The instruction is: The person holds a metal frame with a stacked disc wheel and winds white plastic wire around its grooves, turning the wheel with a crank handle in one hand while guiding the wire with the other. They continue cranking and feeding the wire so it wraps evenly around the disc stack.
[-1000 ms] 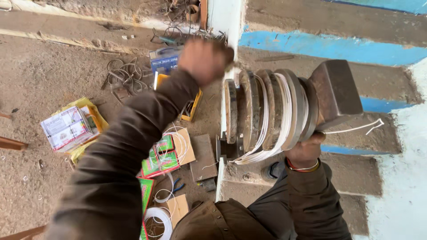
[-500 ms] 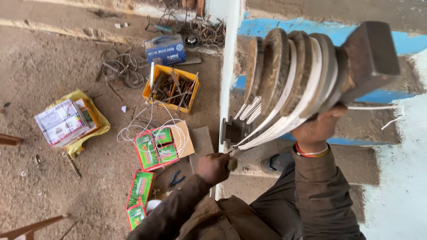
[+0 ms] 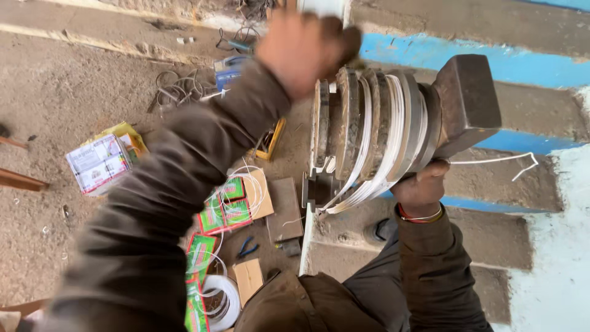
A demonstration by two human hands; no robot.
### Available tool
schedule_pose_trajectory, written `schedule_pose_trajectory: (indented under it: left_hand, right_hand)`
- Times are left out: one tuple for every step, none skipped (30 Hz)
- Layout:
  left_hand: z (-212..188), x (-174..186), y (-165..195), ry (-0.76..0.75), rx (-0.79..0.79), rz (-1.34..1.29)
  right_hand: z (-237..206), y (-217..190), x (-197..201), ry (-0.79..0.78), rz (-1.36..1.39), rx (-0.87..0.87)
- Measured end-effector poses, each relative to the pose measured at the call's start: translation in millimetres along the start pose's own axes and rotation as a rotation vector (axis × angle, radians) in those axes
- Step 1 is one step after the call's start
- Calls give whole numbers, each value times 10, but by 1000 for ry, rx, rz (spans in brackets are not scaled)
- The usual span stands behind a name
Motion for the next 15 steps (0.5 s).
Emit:
schedule_pose_trajectory:
  left_hand:
    - [-293, -459, 48, -135, 160, -231]
    - [-657, -901, 163, -294, 313, -471]
    - [-1168, -1460, 383, -760, 452, -524]
    - [-1418, -1592, 635, -721, 348, -407]
    - [-1684, -1674, 860, -662, 437, -577]
    - [-2169, -1887, 1153, -1083, 557, -638]
    - [-2242, -1807, 1419, -940, 433, -649]
    - [-2409, -1748, 1596, -923, 420, -564]
    - [-2533, -1645, 1757, -788, 480, -537]
    - [-2788, -1656, 2014, -934, 498, -652]
    - [-2992, -1595, 2271, -1083, 512, -770]
    - [-3044, -1448, 2308, -982, 617, -765]
    - [-3049, -1291, 2285, -875, 715, -756]
    - [-3061, -1190, 2293, -929, 728, -741]
    - [-3050, -1060, 2238, -990, 749, -723]
  right_hand:
    - [-5, 108, 28, 56, 516, -161]
    - [-2, 211, 13, 112, 1032, -326]
    - [6, 264, -44, 168, 1545, -496]
    - [80, 193, 10, 130, 1560, -430]
    - [152, 109, 66, 97, 1583, -359]
    - [227, 28, 126, 69, 1599, -282]
    - [274, -13, 136, 52, 1648, -289]
    - [307, -49, 149, 38, 1698, -301]
    - [341, -72, 156, 28, 1747, -307]
    - [371, -97, 159, 24, 1791, -299]
    - [395, -117, 147, 19, 1833, -297]
    - [401, -143, 125, 13, 1879, -308]
    - [427, -214, 95, -14, 1976, -250]
    - [490, -268, 53, -47, 2067, -169]
    - [536, -342, 45, -86, 2163, -92]
Point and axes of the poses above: each hand's wrist, its own z-axis towards the middle knuckle, its own x-axis out of the back of the hand, y = z × x, the point moved 8 cm from there along z, towards the middle knuckle, and after that the axes turned 4 degrees about y, right-handed, at the moved point
